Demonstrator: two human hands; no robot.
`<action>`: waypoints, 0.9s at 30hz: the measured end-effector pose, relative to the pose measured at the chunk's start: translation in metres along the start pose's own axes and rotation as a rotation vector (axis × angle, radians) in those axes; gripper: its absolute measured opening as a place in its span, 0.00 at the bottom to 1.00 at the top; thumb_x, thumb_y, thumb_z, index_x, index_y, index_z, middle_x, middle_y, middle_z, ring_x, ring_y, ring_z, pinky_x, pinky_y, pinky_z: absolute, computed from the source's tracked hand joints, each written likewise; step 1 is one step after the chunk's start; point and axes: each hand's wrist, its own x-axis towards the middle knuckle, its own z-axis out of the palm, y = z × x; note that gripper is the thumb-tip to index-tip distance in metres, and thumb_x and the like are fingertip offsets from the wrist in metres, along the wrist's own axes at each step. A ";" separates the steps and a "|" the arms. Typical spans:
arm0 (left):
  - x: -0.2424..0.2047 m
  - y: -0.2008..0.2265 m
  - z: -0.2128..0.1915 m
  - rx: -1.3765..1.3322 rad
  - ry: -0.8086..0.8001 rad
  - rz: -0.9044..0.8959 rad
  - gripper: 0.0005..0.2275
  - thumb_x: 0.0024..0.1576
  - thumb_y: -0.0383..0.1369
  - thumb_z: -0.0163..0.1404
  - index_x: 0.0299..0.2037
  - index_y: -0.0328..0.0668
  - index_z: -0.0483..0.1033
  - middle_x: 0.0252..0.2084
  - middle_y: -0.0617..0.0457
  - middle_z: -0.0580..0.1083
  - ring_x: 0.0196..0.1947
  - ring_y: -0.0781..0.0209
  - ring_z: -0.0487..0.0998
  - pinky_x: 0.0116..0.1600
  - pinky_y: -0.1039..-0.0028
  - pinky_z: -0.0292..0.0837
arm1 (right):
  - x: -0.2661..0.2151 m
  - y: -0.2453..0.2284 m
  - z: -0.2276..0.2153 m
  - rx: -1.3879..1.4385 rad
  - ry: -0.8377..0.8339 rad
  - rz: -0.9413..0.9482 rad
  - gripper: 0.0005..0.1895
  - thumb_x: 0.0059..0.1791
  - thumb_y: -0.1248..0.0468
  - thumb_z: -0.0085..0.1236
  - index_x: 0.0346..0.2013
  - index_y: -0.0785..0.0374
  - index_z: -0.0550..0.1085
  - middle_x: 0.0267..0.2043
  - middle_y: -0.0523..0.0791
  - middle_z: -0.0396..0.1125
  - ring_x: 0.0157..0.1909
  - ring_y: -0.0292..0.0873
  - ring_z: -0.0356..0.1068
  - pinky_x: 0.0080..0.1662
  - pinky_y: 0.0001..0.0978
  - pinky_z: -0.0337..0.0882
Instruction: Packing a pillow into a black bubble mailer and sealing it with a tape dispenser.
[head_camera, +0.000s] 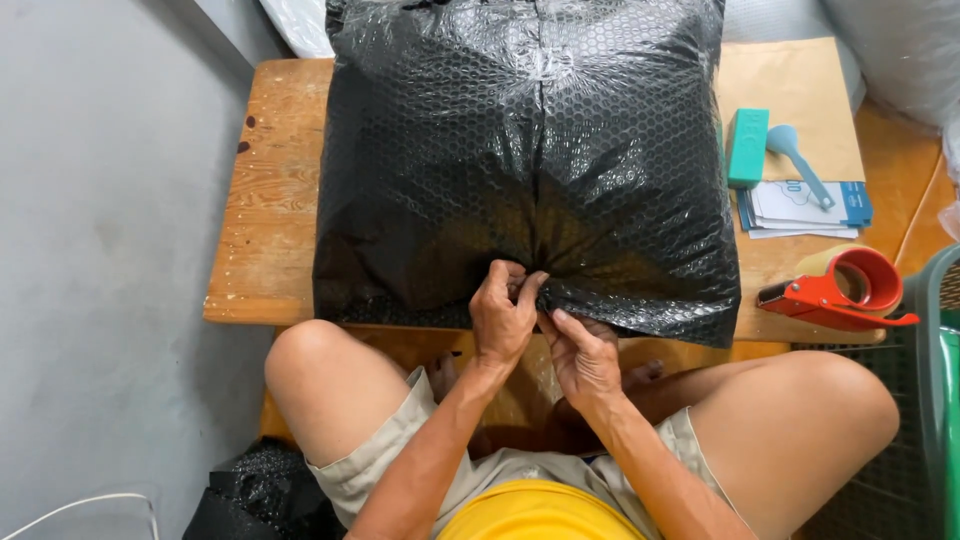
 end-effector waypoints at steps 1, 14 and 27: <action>0.002 -0.001 0.001 -0.002 0.014 -0.003 0.11 0.54 0.39 0.63 0.35 0.46 0.74 0.26 0.52 0.78 0.27 0.54 0.82 0.33 0.70 0.77 | -0.003 -0.003 0.006 -0.023 0.006 0.018 0.07 0.43 0.82 0.61 0.35 0.76 0.76 0.37 0.55 0.74 0.43 0.50 0.77 0.59 0.52 0.76; 0.011 -0.032 0.021 0.037 0.012 -0.018 0.09 0.54 0.39 0.63 0.34 0.51 0.75 0.28 0.54 0.80 0.32 0.52 0.83 0.37 0.65 0.79 | 0.008 -0.051 0.051 -1.130 -0.505 -0.733 0.09 0.51 0.68 0.60 0.45 0.67 0.80 0.52 0.56 0.73 0.57 0.56 0.74 0.55 0.50 0.74; 0.010 -0.039 0.012 0.105 -0.014 0.099 0.07 0.54 0.31 0.61 0.36 0.46 0.74 0.29 0.49 0.78 0.32 0.48 0.82 0.36 0.61 0.79 | 0.114 -0.060 0.088 -1.947 -0.687 -1.662 0.54 0.42 0.29 0.57 0.74 0.58 0.65 0.77 0.58 0.52 0.76 0.66 0.48 0.68 0.77 0.34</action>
